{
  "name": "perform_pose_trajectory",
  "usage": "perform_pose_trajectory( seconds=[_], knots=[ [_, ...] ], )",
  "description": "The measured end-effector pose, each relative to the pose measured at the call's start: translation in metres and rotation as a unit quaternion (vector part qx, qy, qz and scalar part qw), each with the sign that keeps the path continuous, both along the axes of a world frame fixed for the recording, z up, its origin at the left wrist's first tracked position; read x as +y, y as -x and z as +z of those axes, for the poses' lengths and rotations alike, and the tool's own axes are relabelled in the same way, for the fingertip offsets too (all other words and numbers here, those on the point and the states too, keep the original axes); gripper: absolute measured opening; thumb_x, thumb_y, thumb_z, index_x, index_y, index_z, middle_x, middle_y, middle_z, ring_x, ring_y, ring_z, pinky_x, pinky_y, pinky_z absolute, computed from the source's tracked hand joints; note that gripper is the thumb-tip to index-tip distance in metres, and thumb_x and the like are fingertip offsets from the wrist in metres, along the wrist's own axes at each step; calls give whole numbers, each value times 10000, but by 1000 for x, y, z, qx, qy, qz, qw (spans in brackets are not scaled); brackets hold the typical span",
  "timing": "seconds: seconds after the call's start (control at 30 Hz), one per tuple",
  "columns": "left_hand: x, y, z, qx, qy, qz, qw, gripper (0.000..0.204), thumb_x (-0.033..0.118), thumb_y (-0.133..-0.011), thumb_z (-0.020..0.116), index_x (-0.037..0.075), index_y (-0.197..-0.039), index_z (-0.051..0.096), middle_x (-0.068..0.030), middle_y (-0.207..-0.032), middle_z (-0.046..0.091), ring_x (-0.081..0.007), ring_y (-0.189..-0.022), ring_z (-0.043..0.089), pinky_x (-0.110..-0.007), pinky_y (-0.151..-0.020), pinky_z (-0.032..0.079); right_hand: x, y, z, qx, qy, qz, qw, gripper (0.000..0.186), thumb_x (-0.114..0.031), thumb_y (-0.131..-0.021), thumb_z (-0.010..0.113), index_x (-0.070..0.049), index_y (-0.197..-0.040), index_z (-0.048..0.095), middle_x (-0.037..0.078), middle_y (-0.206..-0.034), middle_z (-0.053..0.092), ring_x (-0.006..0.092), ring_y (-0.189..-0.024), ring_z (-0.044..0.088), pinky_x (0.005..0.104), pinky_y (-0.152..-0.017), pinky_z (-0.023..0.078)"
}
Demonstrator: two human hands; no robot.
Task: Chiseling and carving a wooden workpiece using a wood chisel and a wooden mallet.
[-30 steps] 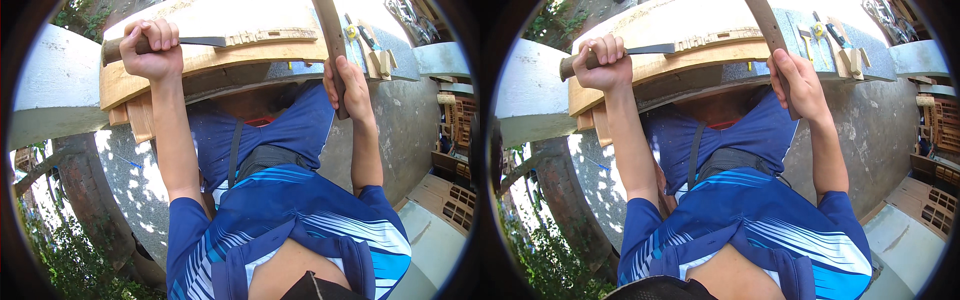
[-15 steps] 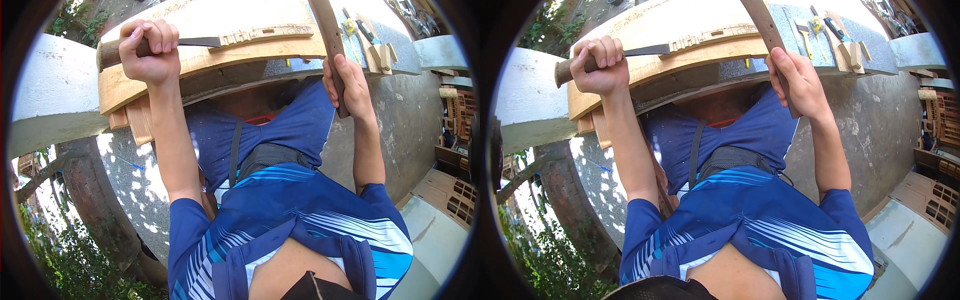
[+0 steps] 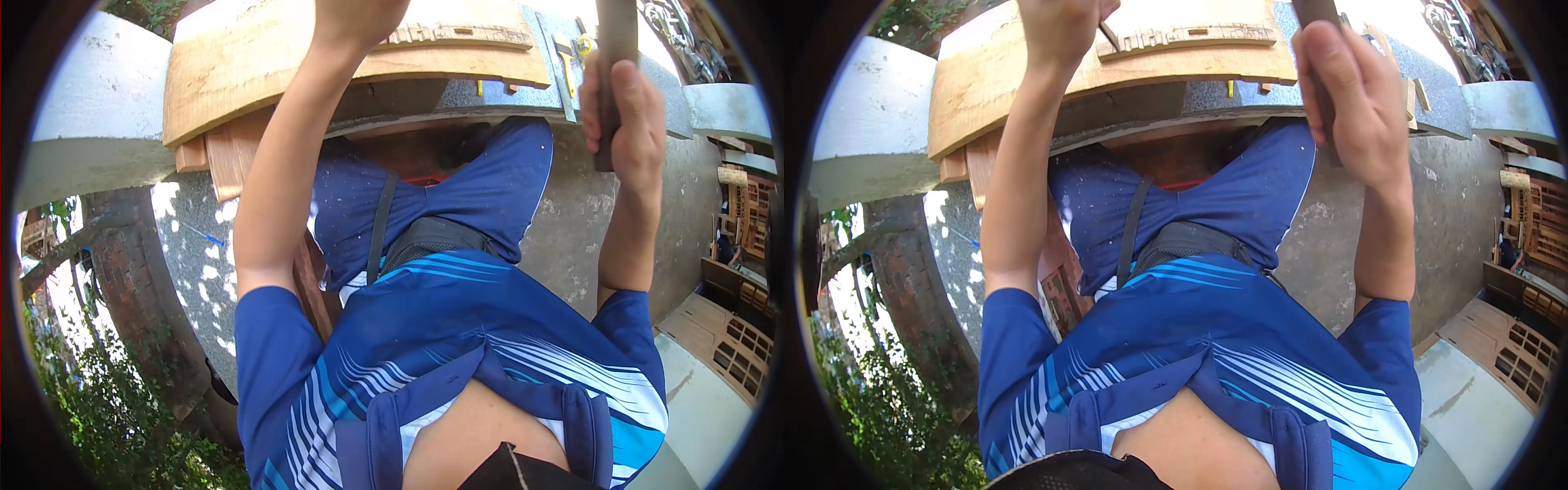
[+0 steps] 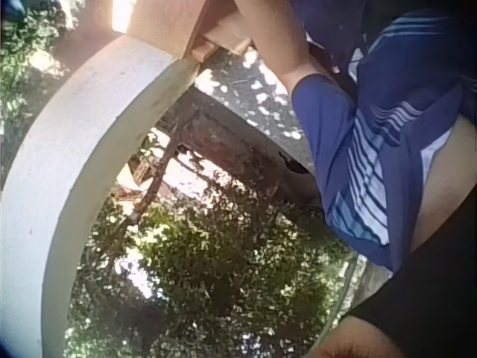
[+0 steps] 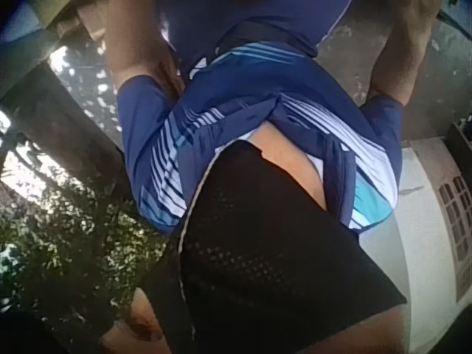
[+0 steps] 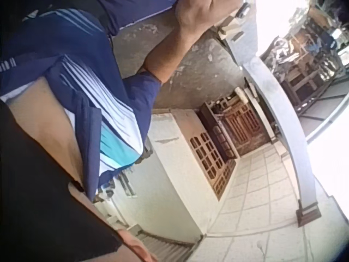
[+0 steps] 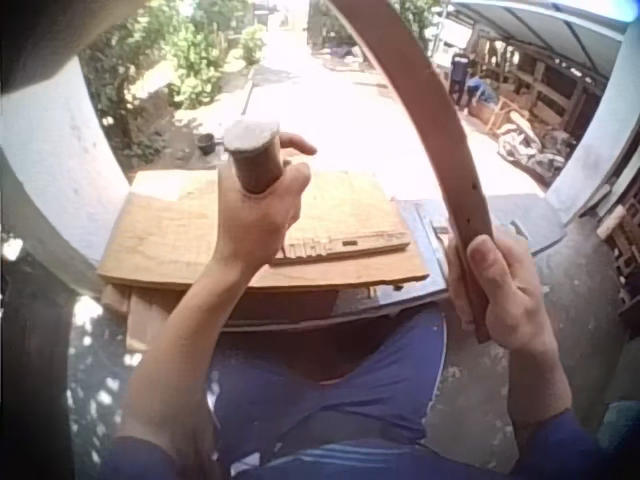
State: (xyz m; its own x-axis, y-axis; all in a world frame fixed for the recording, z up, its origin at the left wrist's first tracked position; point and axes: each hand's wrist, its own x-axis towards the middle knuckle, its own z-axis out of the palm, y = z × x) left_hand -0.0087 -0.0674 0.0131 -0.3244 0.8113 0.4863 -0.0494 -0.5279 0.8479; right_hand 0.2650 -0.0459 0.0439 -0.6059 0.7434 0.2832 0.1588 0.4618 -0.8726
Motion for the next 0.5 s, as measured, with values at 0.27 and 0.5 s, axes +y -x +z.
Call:
perform_pose_trajectory(
  seconds=[0.27,0.5],
  knots=[
    [43,-16,-8,170,-53,78,981,140,26,-849,696,-5,-982,726,-4,-785,651,-88,-716,586,-273,-649,473,-14,21,47,-110,-72,-76,988,427,-417,-1076,546,-57,-847,545,-21,-529,472,76,-384,478,248,-347,383],
    [39,-28,-17,188,-79,46,978,202,105,-842,729,-12,-1005,704,-77,-804,704,-122,-745,642,-325,-687,521,-20,14,8,29,-97,-138,985,477,-433,-1118,427,-55,-876,591,0,-600,494,59,-454,415,214,-424,336]
  ],
)
